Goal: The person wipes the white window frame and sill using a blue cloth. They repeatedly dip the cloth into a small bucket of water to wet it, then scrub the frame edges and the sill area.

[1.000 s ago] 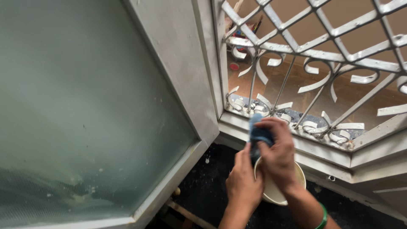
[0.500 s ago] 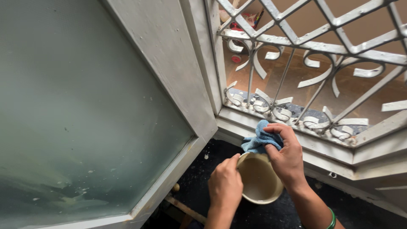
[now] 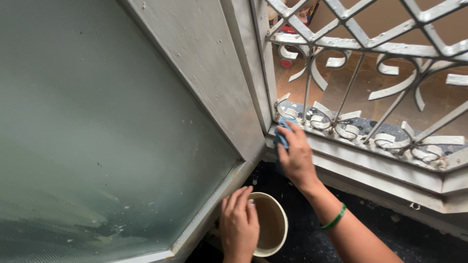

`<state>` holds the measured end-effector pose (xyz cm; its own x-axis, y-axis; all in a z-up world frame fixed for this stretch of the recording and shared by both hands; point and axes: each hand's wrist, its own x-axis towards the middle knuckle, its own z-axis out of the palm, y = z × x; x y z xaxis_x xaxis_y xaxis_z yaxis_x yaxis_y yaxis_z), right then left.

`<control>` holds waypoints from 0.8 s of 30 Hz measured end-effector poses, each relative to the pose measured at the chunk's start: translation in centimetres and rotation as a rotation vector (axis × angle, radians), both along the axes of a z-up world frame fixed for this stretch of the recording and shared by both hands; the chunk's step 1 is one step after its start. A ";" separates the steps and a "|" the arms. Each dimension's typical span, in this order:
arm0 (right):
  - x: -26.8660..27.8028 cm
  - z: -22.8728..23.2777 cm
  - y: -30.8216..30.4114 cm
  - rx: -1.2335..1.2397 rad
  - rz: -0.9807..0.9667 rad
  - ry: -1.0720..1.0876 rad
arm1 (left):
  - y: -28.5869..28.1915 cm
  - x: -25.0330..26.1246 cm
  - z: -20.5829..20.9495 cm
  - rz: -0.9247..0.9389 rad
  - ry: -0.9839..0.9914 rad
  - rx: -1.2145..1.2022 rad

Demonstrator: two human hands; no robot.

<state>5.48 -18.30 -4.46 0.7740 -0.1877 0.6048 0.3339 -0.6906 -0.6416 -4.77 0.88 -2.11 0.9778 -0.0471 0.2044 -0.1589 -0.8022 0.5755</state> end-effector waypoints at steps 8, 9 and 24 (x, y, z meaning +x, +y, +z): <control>4.8 -0.6 3.1 -0.179 -0.120 0.192 | 0.0 0.3 -1.5 -0.093 -0.037 -0.053; 4.9 -0.6 2.8 -0.235 -0.139 0.226 | 0.0 0.3 -1.6 -0.096 -0.051 -0.046; 3.6 0.0 0.0 -0.542 -0.133 0.402 | -0.3 -0.2 -1.4 -0.075 -0.042 -0.018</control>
<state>9.04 -18.29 -4.41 0.9493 -0.0483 0.3108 0.0326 -0.9677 -0.2501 -4.95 0.62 -3.52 0.9622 -0.1162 0.2464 -0.2427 -0.7768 0.5811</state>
